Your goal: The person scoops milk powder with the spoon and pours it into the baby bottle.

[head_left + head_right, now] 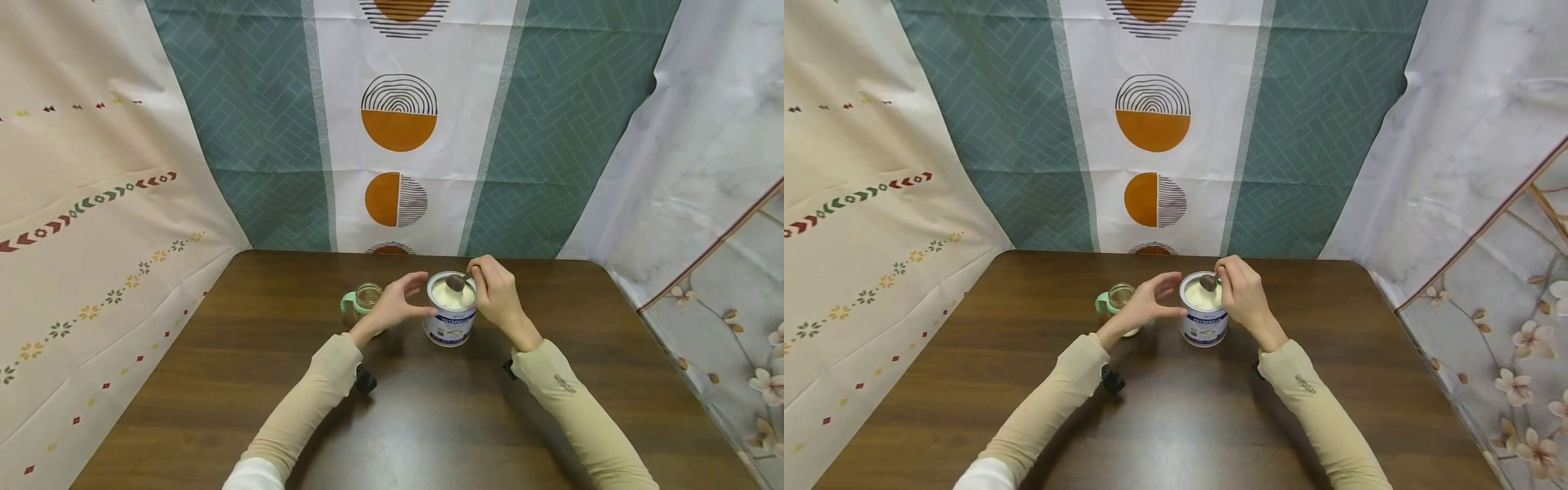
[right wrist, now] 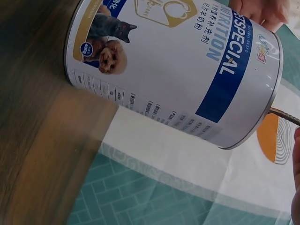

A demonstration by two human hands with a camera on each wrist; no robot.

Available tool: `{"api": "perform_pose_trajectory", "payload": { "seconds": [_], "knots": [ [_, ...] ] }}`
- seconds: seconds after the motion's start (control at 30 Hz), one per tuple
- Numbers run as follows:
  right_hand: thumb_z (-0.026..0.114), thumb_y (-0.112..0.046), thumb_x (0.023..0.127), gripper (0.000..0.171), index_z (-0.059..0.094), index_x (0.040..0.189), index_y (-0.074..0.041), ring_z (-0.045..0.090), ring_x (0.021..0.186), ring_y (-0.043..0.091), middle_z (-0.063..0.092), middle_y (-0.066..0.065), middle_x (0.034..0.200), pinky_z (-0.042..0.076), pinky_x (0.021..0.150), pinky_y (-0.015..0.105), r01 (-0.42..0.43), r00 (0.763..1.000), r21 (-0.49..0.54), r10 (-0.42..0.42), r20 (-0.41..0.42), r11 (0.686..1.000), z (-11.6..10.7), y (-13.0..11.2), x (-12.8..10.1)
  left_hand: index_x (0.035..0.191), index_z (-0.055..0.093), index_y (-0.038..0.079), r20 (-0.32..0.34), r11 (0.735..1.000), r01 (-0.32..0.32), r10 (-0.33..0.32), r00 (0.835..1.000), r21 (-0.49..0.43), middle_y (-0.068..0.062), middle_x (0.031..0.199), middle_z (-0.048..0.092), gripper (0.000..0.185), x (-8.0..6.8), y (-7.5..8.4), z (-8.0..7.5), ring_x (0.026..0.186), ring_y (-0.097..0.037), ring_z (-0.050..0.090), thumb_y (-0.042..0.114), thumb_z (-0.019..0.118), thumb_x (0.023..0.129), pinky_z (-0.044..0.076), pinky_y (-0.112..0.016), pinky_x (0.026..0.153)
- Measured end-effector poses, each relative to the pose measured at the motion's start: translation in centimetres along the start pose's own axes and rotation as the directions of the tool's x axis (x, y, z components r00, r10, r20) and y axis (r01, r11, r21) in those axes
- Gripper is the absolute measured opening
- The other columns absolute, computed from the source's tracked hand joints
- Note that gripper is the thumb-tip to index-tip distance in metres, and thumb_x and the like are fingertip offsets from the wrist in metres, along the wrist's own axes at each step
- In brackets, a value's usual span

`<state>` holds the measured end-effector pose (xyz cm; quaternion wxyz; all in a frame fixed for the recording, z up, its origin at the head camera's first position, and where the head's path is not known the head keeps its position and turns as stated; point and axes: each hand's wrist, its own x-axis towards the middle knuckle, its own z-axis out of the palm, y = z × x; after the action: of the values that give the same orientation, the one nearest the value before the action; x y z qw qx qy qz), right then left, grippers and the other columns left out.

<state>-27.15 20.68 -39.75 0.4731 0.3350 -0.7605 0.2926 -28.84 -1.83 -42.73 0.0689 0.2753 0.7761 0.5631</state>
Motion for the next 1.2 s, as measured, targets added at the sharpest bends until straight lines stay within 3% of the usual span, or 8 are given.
{"api": "perform_pose_trajectory", "payload": {
  "seconds": [0.27, 0.57, 0.73, 0.87, 0.93, 1.0, 1.1, 1.2],
  "knots": [
    [0.038, -0.019, 0.105, 0.036, 0.059, 0.085, 0.004, 0.055, 0.068, 0.021, 0.06, 0.013, 0.078, 0.048, 0.059, 0.034, 0.097, 0.994, 0.032, -0.098, 0.051, 0.995, 0.1, -0.1, -0.2, 0.145, 0.038, 0.001, 0.006, 1.0, -0.017, 0.017, 1.0, 0.024, -0.016, 0.146, 0.045, 0.085, 0.4, -0.7, 0.6, 0.137, -0.027, 0.044, 0.011, 0.084, 0.074, 0.037, -0.034, 0.113],
    [0.039, -0.02, 0.105, 0.036, 0.06, 0.086, 0.003, 0.056, 0.07, 0.021, 0.061, 0.012, 0.079, 0.048, 0.061, 0.033, 0.074, 0.994, 0.065, -0.079, 0.071, 0.995, 0.7, -0.5, -0.7, 0.15, 0.027, 0.0, 0.044, 0.999, -0.006, 0.005, 0.999, 0.034, -0.018, 0.152, 0.038, 0.091, 0.2, 0.1, 1.4, 0.142, -0.028, 0.037, 0.011, 0.081, 0.077, 0.033, -0.038, 0.116],
    [0.044, -0.011, 0.101, 0.026, 0.059, 0.084, 0.002, 0.054, 0.066, 0.018, 0.061, 0.011, 0.077, 0.046, 0.059, 0.03, -0.013, 1.0, 0.072, 0.012, 0.024, 0.997, 1.1, -0.6, -0.9, 0.15, 0.029, 0.004, 0.006, 0.997, -0.018, 0.018, 1.0, 0.08, -0.014, 0.151, 0.04, 0.094, 0.8, -0.9, 2.0, 0.139, -0.026, 0.042, 0.016, 0.084, 0.075, 0.037, -0.037, 0.113],
    [0.048, -0.002, 0.096, 0.02, 0.06, 0.08, 0.0, 0.05, 0.061, 0.016, 0.061, 0.012, 0.073, 0.041, 0.057, 0.025, -0.202, 0.978, 0.077, 0.205, -0.031, 0.976, 1.1, -0.8, -1.0, 0.151, 0.029, 0.007, -0.005, 0.995, 0.0, 0.0, 1.0, 0.1, -0.012, 0.151, 0.04, 0.095, 0.8, -0.9, 2.2, 0.139, -0.025, 0.042, 0.019, 0.085, 0.074, 0.038, -0.037, 0.113],
    [0.048, -0.004, 0.097, 0.021, 0.061, 0.081, 0.0, 0.051, 0.06, 0.016, 0.063, 0.013, 0.073, 0.041, 0.056, 0.02, -0.351, 0.934, 0.082, 0.355, -0.042, 0.933, 0.9, -0.8, -0.9, 0.151, 0.029, 0.008, -0.009, 0.994, 0.011, -0.01, 1.0, 0.104, -0.012, 0.151, 0.041, 0.096, 0.8, -0.9, 2.3, 0.138, -0.025, 0.042, 0.02, 0.085, 0.074, 0.038, -0.038, 0.113],
    [0.047, -0.009, 0.099, 0.024, 0.061, 0.082, 0.0, 0.054, 0.058, 0.015, 0.065, 0.015, 0.074, 0.041, 0.055, 0.016, -0.521, 0.849, 0.104, 0.527, -0.034, 0.847, 0.8, -0.7, -0.8, 0.152, 0.029, 0.009, -0.012, 0.994, 0.02, -0.019, 1.0, 0.109, -0.012, 0.151, 0.041, 0.096, 0.9, -1.0, 2.5, 0.138, -0.025, 0.043, 0.022, 0.085, 0.074, 0.039, -0.039, 0.112],
    [0.044, -0.015, 0.101, 0.028, 0.062, 0.088, 0.002, 0.059, 0.058, 0.012, 0.067, 0.015, 0.078, 0.046, 0.053, 0.013, -0.73, 0.676, 0.156, 0.737, 0.018, 0.666, 0.5, -0.3, -0.7, 0.152, 0.028, 0.011, -0.021, 0.993, 0.027, -0.025, 0.999, 0.113, -0.012, 0.149, 0.043, 0.097, 0.9, -1.0, 2.7, 0.136, -0.025, 0.045, 0.023, 0.085, 0.074, 0.04, -0.04, 0.111],
    [0.041, -0.014, 0.101, 0.029, 0.061, 0.092, 0.005, 0.059, 0.055, 0.005, 0.066, 0.011, 0.079, 0.049, 0.051, 0.014, -0.847, 0.505, 0.235, 0.859, 0.083, 0.476, 0.3, 0.3, -0.9, 0.152, 0.027, 0.011, -0.024, 0.993, 0.025, -0.022, 0.999, 0.113, -0.012, 0.149, 0.043, 0.099, 0.9, -1.0, 2.9, 0.135, -0.025, 0.045, 0.024, 0.085, 0.073, 0.04, -0.041, 0.111]
  ]
}}
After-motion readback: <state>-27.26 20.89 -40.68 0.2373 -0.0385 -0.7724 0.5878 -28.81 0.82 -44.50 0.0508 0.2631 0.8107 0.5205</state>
